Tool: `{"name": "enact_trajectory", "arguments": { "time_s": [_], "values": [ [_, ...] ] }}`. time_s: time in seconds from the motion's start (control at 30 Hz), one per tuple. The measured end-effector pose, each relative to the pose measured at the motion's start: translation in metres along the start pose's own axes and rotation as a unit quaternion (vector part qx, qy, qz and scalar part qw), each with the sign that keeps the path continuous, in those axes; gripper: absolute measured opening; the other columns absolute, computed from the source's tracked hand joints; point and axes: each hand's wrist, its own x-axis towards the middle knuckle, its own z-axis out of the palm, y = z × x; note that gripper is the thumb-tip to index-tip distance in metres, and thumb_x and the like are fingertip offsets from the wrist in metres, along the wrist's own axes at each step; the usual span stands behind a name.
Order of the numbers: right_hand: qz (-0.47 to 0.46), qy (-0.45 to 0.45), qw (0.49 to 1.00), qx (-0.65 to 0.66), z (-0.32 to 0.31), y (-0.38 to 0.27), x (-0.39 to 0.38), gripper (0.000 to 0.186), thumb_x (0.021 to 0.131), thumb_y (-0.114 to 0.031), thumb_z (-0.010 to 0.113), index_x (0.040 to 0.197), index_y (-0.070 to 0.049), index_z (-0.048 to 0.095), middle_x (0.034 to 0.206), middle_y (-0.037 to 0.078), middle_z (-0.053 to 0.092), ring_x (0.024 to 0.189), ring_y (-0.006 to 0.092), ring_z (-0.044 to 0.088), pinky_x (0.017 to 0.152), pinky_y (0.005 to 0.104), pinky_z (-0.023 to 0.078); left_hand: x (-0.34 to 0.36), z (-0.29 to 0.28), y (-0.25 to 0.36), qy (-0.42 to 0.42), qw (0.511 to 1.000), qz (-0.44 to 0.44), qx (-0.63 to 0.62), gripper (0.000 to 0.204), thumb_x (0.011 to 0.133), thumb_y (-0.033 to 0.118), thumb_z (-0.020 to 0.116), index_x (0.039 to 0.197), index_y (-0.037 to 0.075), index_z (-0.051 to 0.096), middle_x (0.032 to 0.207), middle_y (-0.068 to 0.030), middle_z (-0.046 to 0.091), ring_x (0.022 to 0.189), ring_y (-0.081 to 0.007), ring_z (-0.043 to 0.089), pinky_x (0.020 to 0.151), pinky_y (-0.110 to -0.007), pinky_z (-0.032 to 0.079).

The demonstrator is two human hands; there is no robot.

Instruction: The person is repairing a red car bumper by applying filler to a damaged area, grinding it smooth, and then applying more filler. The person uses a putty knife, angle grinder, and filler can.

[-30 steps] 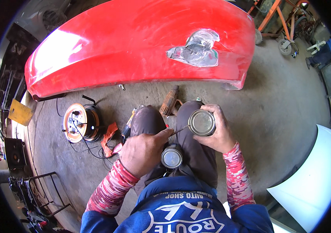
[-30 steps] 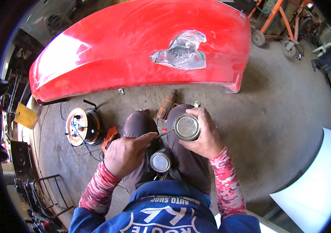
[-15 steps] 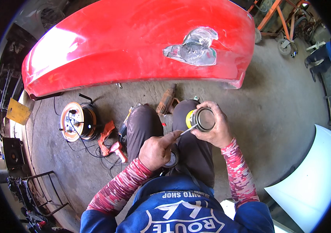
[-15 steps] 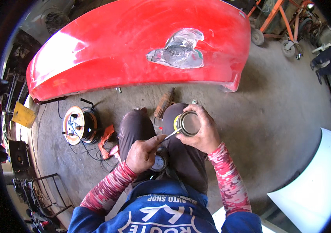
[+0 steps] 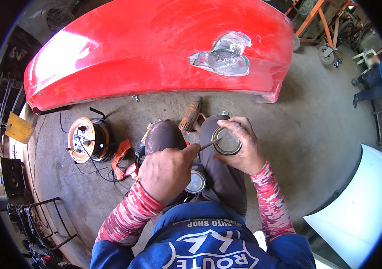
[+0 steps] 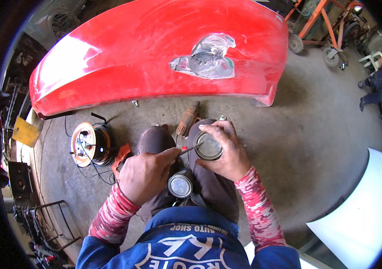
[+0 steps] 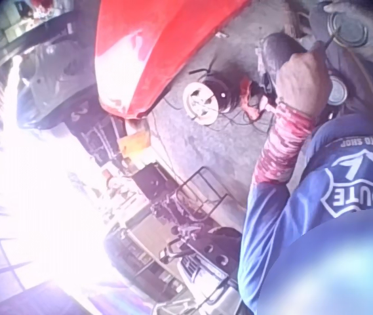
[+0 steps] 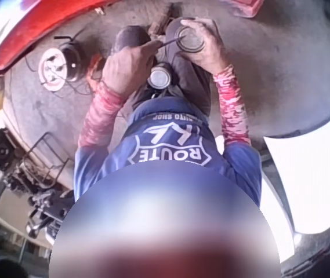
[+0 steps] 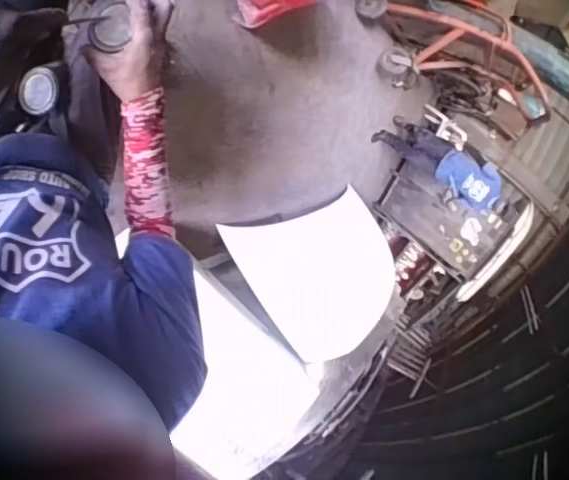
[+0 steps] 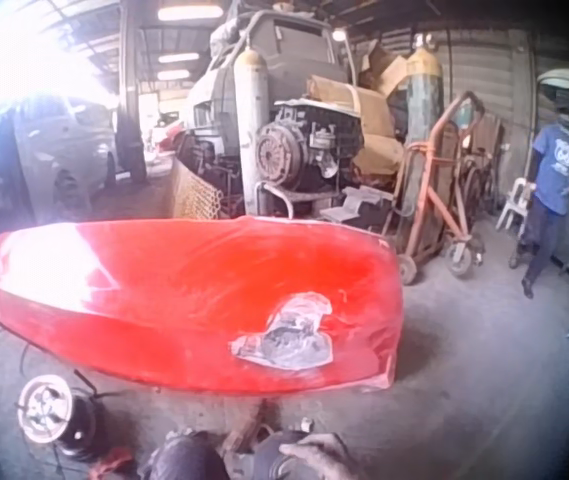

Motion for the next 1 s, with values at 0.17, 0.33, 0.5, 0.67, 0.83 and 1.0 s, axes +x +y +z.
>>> {"name": "enact_trajectory", "arguments": {
  "time_s": [0.17,0.33,0.5,0.67,0.83,1.0],
  "values": [
    [0.069,0.027,0.994,0.077,-0.005,0.001,-0.002,0.092,0.064,-0.02,0.101,0.144,-0.006,0.058,0.136,0.015,0.066,0.125,0.0313,0.066,0.109,0.0433,0.052,-0.009,-0.007,-0.004,0.02,1.0,0.0,-0.014,0.032,0.095,0.013,0.067,0.125,0.019,0.076,0.079,-0.0207,0.072,0.071,-0.0413,0.073,0.061,-0.05,0.058],
    [0.077,0.0,0.996,0.042,-0.011,0.007,-0.006,0.091,0.066,-0.019,0.101,0.144,-0.006,0.056,0.136,0.013,0.068,0.125,0.0284,0.068,0.109,0.0412,0.053,-0.007,-0.002,-0.006,0.017,1.0,0.0,-0.024,0.03,0.095,0.013,0.067,0.124,0.018,0.076,0.079,-0.0201,0.073,0.071,-0.0405,0.073,0.061,-0.049,0.058],
    [0.082,0.011,0.995,0.057,-0.004,0.006,-0.009,0.09,0.066,-0.019,0.101,0.143,-0.006,0.056,0.135,0.013,0.068,0.125,0.0284,0.068,0.109,0.0409,0.053,-0.005,-0.001,-0.003,0.004,1.0,-0.005,-0.023,0.029,0.096,0.014,0.067,0.124,0.018,0.076,0.079,-0.0205,0.073,0.071,-0.0408,0.073,0.062,-0.049,0.058],
    [0.073,-0.007,0.995,0.061,-0.007,0.011,-0.008,0.086,0.067,-0.019,0.099,0.14,-0.005,0.056,0.134,0.015,0.068,0.124,0.0298,0.068,0.108,0.0422,0.053,-0.008,0.019,-0.014,-0.004,0.999,0.019,-0.027,0.032,0.097,0.01,0.065,0.128,0.013,0.074,0.082,-0.0211,0.073,0.073,-0.0377,0.075,0.064,-0.047,0.059],
    [0.064,-0.033,0.993,0.095,-0.014,0.021,-0.005,0.086,0.067,-0.019,0.099,0.14,-0.004,0.055,0.135,0.014,0.067,0.127,0.029,0.066,0.112,0.0423,0.051,0.018,0.063,-0.045,-0.056,0.926,0.063,-0.367,0.036,0.101,0.003,0.061,0.136,0.001,0.069,0.095,-0.0251,0.074,0.086,-0.0314,0.076,0.077,-0.04,0.058],
    [0.036,-0.026,0.997,0.056,-0.015,0.02,-0.005,0.088,0.066,-0.019,0.099,0.141,-0.004,0.055,0.135,0.013,0.067,0.126,0.0295,0.066,0.111,0.042,0.051,0.003,0.048,-0.033,0.01,0.978,0.043,-0.202,0.034,0.098,0.009,0.063,0.13,0.008,0.072,0.083,-0.0261,0.072,0.077,-0.0421,0.074,0.068,-0.047,0.059]
  ]
}}
